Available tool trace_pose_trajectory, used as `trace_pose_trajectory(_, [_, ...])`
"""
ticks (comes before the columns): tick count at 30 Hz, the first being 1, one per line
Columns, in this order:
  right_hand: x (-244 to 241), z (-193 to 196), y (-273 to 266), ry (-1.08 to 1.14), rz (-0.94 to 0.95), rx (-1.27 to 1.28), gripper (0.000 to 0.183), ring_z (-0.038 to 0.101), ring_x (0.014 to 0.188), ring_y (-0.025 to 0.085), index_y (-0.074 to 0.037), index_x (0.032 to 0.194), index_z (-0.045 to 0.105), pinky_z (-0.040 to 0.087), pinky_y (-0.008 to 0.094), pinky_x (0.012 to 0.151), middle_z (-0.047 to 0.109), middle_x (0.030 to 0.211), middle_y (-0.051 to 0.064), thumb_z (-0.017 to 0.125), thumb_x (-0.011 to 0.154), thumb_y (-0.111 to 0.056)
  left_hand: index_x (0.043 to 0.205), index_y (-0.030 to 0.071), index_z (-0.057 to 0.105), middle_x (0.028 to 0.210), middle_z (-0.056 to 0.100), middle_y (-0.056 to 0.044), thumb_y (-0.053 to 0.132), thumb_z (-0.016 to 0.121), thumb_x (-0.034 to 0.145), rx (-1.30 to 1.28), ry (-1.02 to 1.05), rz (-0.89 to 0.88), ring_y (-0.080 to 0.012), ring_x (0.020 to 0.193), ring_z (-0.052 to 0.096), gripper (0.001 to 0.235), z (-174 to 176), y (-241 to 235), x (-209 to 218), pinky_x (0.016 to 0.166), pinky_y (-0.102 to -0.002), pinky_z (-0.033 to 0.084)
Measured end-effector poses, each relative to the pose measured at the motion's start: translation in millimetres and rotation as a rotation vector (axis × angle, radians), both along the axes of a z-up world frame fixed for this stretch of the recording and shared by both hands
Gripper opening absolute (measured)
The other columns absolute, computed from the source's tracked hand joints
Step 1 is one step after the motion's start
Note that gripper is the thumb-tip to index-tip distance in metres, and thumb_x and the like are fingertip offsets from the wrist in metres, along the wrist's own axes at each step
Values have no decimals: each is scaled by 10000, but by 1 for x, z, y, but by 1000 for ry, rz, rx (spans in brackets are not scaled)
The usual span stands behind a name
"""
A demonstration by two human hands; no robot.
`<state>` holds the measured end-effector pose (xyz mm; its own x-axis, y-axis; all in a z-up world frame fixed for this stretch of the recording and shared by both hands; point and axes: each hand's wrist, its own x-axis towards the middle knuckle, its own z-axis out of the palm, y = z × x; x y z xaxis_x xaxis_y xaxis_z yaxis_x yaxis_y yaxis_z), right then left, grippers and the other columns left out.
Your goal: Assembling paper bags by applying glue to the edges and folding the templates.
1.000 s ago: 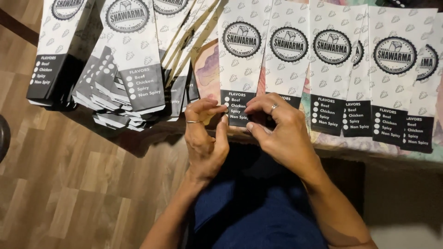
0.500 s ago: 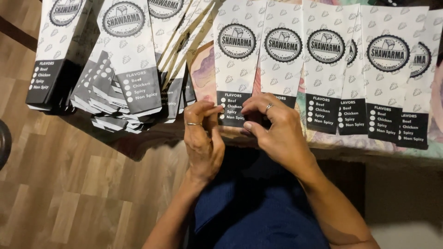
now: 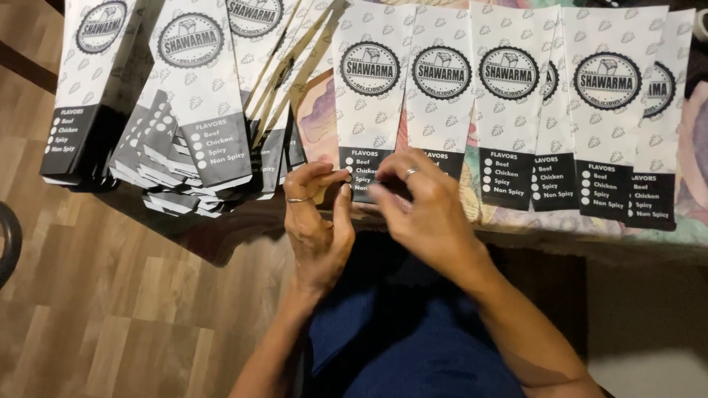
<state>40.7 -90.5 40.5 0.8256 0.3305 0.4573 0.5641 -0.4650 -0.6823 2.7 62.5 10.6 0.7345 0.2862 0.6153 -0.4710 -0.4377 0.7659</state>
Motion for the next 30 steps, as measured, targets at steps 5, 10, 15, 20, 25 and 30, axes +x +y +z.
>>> trace_pose_trajectory(5, [-4,2,3,12,-1,19,207,711,1028,402,-35,987,684,570,462,905,717,1003,141,809,824,-22,1175,-25,530,1117,577,-136,-146,657,908,103,17,27,-311,976,766,319,0,7,-1,866,-375,602])
trace_pose_trajectory(10, [-7,-1,-3,19,31,107,255,690,1099,451,-10,1021,689,539,522,987,720,1068,173,753,800,100,1079,-30,647,1101,598,-147,-194,655,886,232,-81,78,-383,1031,673,253,-7,6,5,901,-423,562])
trace_pose_trajectory(15, [-34,3,-8,-146,-43,226,335,676,1190,425,1,1095,716,468,525,1126,716,1223,180,675,812,176,1114,-39,618,1174,640,-194,57,547,1061,346,-199,202,-387,1106,645,131,-19,-7,3,986,-451,524])
trace_pose_trajectory(20, [-66,-30,-52,-311,-102,288,227,779,1005,378,19,1025,776,604,517,986,768,1119,195,785,804,70,983,-43,611,1201,557,-365,-52,837,818,400,-504,253,-563,1129,596,280,-58,-17,-1,983,-623,549])
trace_pose_trajectory(25, [-110,-83,-110,-119,-147,195,118,750,1014,317,14,1021,716,620,367,958,732,1099,182,694,907,39,1144,88,513,1205,511,-186,89,725,953,396,-371,-36,-344,1066,607,285,-66,-40,-27,982,-502,542])
trace_pose_trajectory(30, [-129,-125,-147,68,-427,142,200,731,999,221,-41,1099,732,557,307,947,745,1081,112,735,911,-108,1091,93,536,1190,588,-181,85,697,951,313,-365,-290,-344,1051,637,213,-84,-87,-43,959,-520,544])
